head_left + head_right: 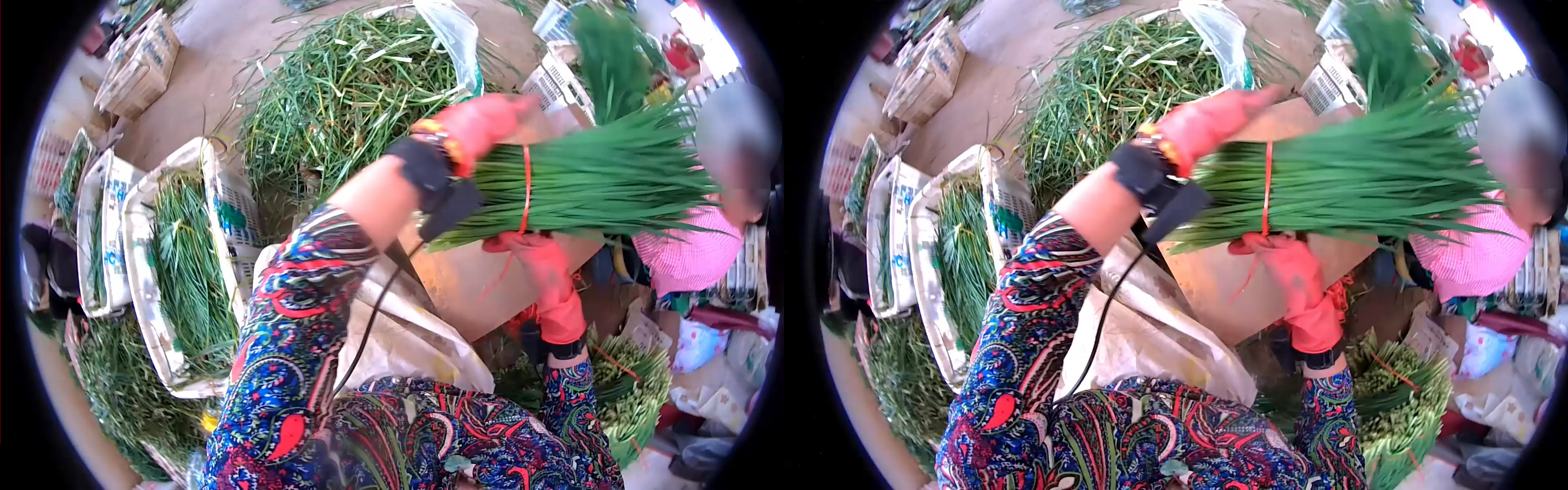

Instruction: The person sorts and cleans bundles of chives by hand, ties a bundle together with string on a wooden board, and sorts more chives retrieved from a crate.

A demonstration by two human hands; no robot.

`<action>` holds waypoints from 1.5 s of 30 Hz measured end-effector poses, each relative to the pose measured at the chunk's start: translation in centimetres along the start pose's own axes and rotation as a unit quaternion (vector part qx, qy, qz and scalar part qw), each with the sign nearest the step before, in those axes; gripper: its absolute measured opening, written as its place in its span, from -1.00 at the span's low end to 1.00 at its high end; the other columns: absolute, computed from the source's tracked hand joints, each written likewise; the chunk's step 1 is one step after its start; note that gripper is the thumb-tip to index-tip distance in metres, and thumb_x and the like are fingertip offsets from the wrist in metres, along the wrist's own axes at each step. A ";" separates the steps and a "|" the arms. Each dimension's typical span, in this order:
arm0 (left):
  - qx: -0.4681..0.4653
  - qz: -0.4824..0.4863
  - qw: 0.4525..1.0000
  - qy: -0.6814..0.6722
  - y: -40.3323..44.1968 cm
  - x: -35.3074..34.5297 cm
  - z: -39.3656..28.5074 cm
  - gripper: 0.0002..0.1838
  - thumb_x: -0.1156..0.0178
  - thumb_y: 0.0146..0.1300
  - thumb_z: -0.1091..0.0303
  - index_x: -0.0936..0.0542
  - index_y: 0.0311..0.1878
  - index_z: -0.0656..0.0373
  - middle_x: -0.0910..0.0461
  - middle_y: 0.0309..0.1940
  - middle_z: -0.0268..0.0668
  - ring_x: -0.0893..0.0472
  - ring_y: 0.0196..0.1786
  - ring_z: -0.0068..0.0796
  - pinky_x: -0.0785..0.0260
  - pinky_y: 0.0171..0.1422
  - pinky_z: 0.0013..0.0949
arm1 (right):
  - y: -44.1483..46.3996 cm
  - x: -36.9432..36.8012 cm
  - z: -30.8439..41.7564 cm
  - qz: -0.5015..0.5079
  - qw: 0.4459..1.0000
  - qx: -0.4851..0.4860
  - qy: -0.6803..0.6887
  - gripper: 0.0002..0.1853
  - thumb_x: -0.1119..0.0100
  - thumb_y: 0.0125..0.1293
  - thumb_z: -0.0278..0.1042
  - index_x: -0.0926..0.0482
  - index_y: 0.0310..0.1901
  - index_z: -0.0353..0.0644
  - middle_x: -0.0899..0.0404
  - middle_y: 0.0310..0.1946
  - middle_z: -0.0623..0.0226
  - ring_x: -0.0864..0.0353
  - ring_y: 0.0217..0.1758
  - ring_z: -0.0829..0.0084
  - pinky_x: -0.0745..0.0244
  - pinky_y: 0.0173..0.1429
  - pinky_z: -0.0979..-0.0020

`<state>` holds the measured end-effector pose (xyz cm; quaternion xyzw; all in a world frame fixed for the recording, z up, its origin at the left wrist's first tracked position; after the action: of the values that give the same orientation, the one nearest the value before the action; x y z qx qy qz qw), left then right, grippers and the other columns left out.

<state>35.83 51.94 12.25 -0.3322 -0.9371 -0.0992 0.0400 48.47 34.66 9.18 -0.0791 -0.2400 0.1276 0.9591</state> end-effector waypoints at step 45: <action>-0.060 0.101 0.830 0.546 -4.8 -4.1 -0.3 -0.03 -0.38 -0.30 0.03 -0.21 0.25 0.17 -0.33 0.08 -0.06 -0.29 0.20 -0.08 -0.09 0.27 -0.06 | 2.2 1.4 0.7 -0.239 0.885 0.171 0.361 -0.71 0.24 0.32 -0.39 -0.43 -0.51 -0.24 -0.56 -0.36 0.24 -0.42 -0.47 0.58 -0.29 -0.35 0.56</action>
<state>36.01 45.73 11.19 -0.3183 -0.7165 -0.3156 0.5346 48.89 37.26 9.98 0.1056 0.1363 -0.1034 0.9796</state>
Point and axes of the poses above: each hand's wrist, its own y-axis towards the middle knuckle, its own x-axis out of the back of the hand, z = x × y, the point moved 3 cm from there along y, towards the middle knuckle
